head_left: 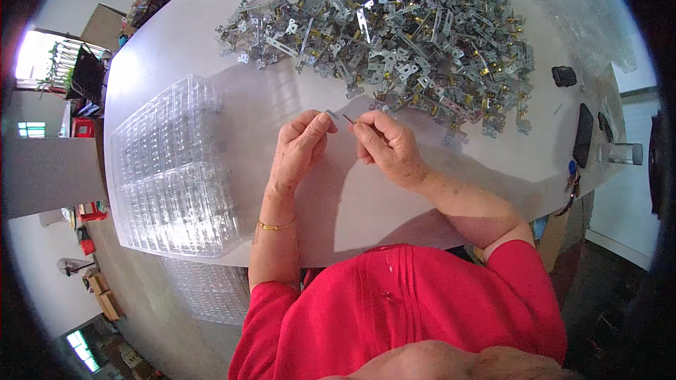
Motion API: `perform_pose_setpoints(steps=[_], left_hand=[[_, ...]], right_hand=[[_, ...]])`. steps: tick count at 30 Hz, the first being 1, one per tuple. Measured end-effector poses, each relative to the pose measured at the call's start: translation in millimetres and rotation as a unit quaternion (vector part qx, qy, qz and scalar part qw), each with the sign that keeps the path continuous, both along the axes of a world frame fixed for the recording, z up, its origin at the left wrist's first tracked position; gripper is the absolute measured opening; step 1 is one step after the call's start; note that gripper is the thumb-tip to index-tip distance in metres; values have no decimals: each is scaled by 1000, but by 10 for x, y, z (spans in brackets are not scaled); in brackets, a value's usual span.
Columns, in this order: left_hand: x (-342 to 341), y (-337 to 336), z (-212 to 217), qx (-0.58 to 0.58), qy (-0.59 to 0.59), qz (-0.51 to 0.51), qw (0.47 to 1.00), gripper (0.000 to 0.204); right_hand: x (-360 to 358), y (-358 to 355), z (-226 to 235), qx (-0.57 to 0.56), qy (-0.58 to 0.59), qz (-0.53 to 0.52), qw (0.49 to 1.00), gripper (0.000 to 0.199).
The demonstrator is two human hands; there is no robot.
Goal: The person picks up a metal bracket from a pile, inserts a small pin into it by hand, and places the assembled unit into a plastic tray.
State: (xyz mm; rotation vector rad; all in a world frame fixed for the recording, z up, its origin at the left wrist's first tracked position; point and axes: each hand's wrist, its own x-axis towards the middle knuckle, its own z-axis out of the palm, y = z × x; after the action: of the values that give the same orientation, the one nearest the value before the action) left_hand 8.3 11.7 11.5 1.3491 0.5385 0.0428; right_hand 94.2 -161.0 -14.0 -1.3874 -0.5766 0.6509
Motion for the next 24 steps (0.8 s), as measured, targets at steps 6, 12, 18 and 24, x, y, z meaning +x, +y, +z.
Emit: perform_pose_setpoints(steps=[6,12,18,24], left_hand=[[6,-16,49,95,2,-44,995,31],[-2,26,70,160,58,-80,982,27],[-22,-104,105,136,30,-96,986,30],[-51,-72,-17,263,-8,-122,957,33]], right_hand=[[-11,43,-7,28,34,-14,999,13],[-1,52,80,30,43,-7,999,15],[-66,44,46,-3,-7,-24,1000,13],[-70,21,-68,-8,-139,-57,989,7]])
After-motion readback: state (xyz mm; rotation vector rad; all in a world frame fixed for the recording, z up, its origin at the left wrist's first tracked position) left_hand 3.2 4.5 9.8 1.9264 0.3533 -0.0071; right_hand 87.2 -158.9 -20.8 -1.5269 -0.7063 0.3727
